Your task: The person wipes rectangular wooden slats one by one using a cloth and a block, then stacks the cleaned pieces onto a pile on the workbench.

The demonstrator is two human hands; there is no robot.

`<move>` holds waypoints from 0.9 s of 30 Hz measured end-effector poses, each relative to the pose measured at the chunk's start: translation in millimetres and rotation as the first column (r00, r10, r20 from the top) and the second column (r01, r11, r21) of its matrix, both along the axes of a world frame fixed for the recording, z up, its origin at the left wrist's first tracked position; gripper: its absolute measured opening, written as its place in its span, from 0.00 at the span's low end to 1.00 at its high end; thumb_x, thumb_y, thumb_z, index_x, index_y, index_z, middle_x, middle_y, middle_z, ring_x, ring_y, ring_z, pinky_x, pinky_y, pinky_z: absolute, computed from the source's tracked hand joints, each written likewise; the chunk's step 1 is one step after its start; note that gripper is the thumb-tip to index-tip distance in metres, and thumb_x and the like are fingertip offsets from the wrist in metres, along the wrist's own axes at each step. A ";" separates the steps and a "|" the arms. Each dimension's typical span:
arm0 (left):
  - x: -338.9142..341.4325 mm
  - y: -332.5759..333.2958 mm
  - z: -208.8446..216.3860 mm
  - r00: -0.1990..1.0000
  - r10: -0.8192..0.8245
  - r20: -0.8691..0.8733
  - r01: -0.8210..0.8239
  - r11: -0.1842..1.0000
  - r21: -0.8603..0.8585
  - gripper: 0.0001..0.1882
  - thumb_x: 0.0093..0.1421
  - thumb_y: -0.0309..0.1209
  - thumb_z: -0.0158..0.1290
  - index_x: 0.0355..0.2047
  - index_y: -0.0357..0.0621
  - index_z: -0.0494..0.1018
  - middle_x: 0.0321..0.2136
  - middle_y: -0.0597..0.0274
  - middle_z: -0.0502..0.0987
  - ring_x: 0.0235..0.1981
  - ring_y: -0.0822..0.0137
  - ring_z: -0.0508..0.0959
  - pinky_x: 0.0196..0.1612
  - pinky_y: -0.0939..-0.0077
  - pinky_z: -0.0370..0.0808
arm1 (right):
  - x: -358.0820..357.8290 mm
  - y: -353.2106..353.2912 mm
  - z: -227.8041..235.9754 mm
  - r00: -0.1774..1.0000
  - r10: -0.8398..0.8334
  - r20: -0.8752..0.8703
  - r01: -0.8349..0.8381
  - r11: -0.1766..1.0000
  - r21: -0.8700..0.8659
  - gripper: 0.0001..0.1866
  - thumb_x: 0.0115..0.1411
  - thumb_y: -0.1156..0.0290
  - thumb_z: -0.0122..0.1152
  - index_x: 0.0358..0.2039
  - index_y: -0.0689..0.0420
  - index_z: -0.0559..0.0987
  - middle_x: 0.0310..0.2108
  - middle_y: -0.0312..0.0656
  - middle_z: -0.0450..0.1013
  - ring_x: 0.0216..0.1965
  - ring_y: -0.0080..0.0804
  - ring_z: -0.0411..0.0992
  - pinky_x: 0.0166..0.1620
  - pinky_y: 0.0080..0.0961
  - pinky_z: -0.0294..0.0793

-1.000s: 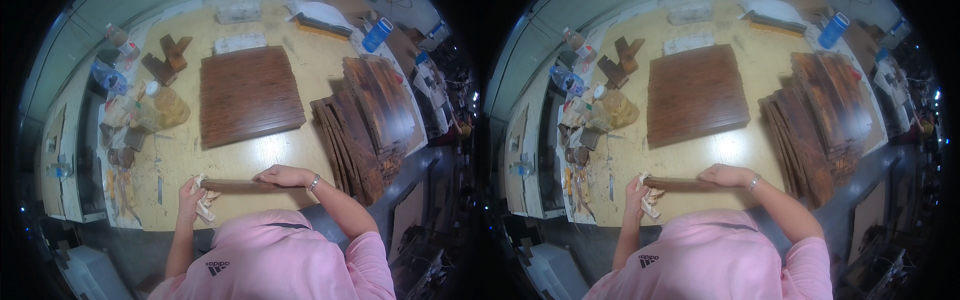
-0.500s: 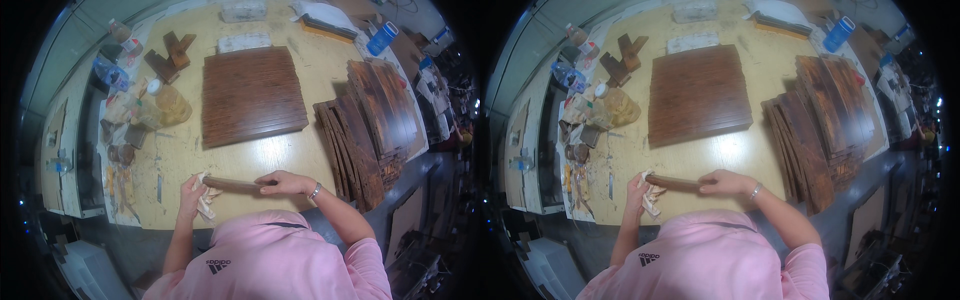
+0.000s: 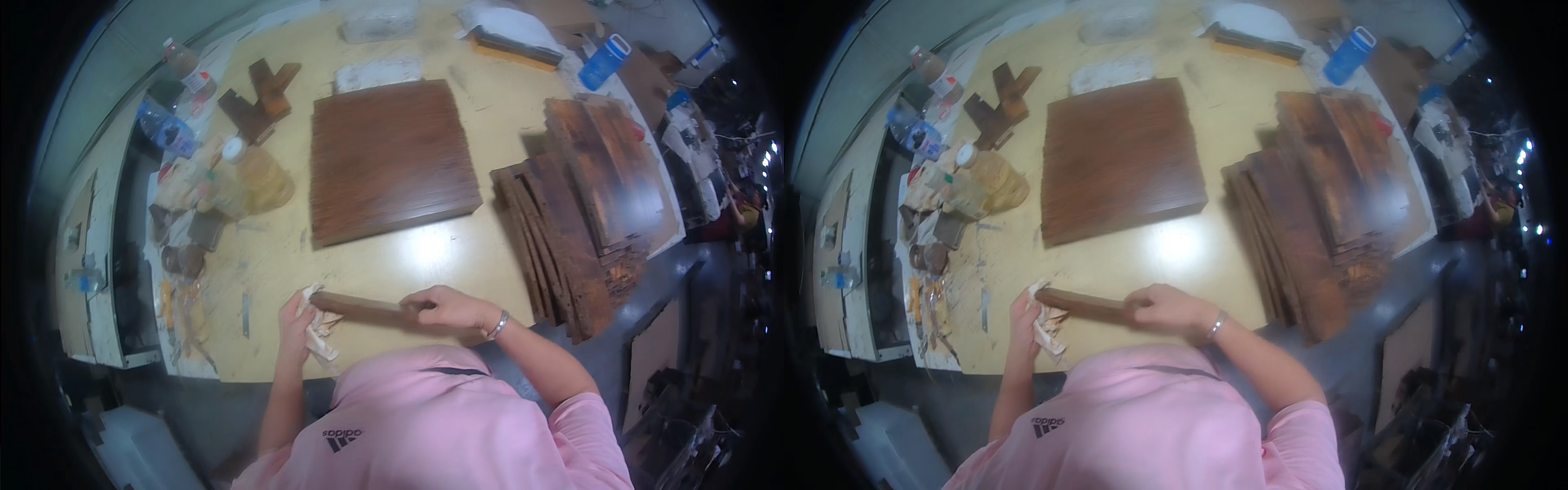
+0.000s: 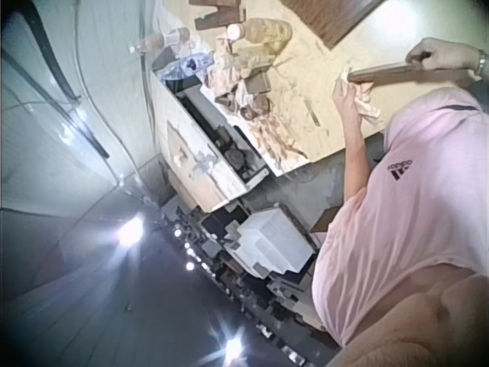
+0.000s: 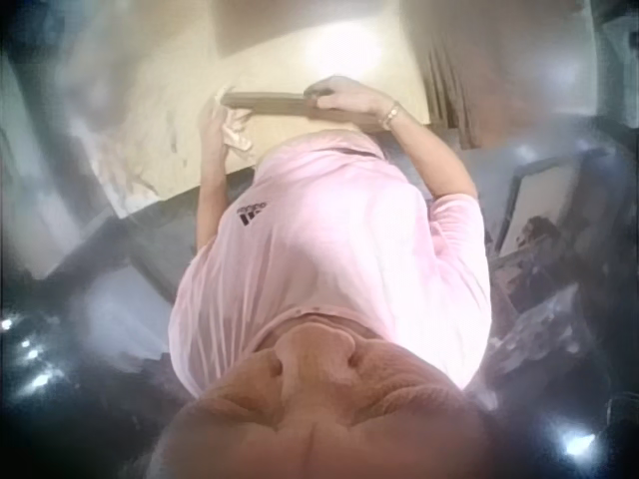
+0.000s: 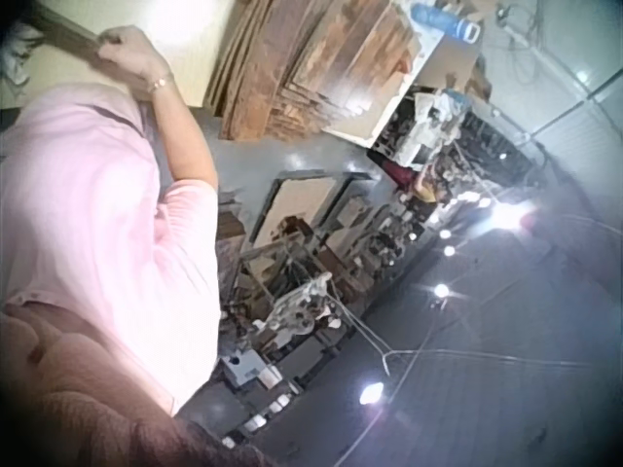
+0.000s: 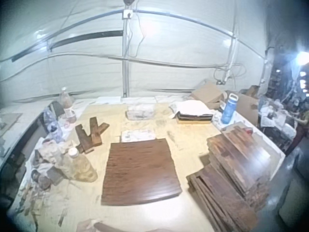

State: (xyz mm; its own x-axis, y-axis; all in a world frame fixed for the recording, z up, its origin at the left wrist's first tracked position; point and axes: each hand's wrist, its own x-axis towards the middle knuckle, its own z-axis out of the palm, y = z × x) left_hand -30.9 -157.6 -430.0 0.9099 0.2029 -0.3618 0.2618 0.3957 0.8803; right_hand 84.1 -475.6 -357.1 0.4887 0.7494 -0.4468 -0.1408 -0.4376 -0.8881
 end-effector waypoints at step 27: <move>5.8 -5.9 -17.3 1.000 0.018 0.022 -0.019 0.999 0.039 0.17 0.67 0.33 0.50 0.51 0.34 0.73 0.35 0.59 0.79 0.33 0.69 0.81 0.36 0.74 0.81 | 23.2 -194.4 129.5 0.378 -0.820 0.430 0.887 0.454 0.086 0.19 0.64 0.79 0.54 0.54 0.72 0.76 0.52 0.51 0.77 0.54 0.34 0.73 0.59 0.28 0.68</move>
State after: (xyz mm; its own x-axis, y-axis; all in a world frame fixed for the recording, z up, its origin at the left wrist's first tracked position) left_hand -25.1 -163.5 -447.3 0.9136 0.2335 -0.3330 0.2351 0.3649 0.9009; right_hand 107.3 -670.0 -227.6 0.9680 -0.2161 -0.1273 -0.2055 -0.3929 -0.8963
